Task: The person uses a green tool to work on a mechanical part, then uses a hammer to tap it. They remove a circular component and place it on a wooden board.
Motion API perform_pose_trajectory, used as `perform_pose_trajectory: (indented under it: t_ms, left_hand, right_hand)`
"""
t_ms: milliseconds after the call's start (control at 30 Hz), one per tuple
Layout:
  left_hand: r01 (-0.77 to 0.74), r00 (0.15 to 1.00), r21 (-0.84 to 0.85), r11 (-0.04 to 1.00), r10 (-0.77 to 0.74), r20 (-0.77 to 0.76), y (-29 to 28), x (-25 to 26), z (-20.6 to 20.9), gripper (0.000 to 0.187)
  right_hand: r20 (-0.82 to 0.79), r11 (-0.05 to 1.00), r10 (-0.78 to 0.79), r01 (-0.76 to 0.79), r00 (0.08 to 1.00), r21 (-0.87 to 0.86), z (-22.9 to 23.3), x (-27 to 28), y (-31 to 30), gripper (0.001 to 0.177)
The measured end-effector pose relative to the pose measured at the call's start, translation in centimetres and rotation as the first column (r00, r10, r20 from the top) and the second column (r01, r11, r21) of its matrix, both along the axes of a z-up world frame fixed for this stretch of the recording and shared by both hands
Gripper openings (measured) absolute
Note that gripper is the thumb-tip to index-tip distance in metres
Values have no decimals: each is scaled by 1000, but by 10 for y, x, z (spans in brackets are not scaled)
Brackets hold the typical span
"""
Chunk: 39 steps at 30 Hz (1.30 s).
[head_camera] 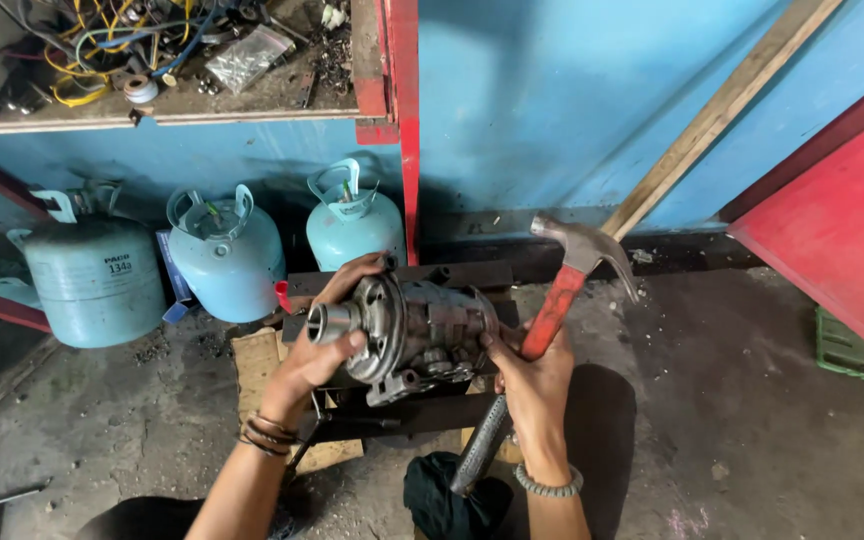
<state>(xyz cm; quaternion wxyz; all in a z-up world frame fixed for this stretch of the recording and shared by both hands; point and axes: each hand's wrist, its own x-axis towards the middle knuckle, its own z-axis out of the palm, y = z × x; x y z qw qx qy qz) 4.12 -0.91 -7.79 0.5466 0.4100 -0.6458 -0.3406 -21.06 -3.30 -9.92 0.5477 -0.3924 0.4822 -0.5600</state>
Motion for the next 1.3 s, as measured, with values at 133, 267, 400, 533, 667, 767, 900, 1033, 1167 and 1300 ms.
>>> perform_pose_trajectory:
  t_ms: [133,267,400,533,667,767,900,1033,1167,1300]
  left_hand:
    - [88,986,111,990,-103,132,0,16,5,93]
    - [-32,949,273,961,-57,310,10,24,11,99]
    - [-96,994,400,911,68,84,25,11,20,89]
    - [-80,879,568,819,326,-347,17,8,-13,86]
    - [-156,787,685,711,509,-348,16,0,-11,77]
    - [-119,805,628,769,445,-392,14,-1,-11,71]
    - [-76,787,576,814,404,-467,3,2,-18,69]
    - [-40,707,610,791,454,-542,0,3,-25,67]
    - [-44,727,653,756,473,-498,2,2,-21,74]
    - [-111,771,611,783,456,-444,4,-4,-15,67]
  right_hand:
    - [-23,997,-66,65,998,-42,3,7,11,38]
    - [37,994,-106,107,994,-29,1,12,15,41]
    - [27,987,-160,161,987,-5,-4,14,18,40]
    - [30,989,-150,149,988,21,5,15,28,47]
    - [12,992,-122,122,992,-38,-4,18,38,51]
    - [29,989,-114,111,993,96,-3,17,43,51]
    - [10,996,-69,69,998,54,-14,14,42,55]
    - [-22,995,-63,65,998,82,-16,19,45,51]
    - [-39,998,-47,49,998,48,-25,20,41,48]
    - [5,998,-2,2,1000,61,-44,16,40,47]
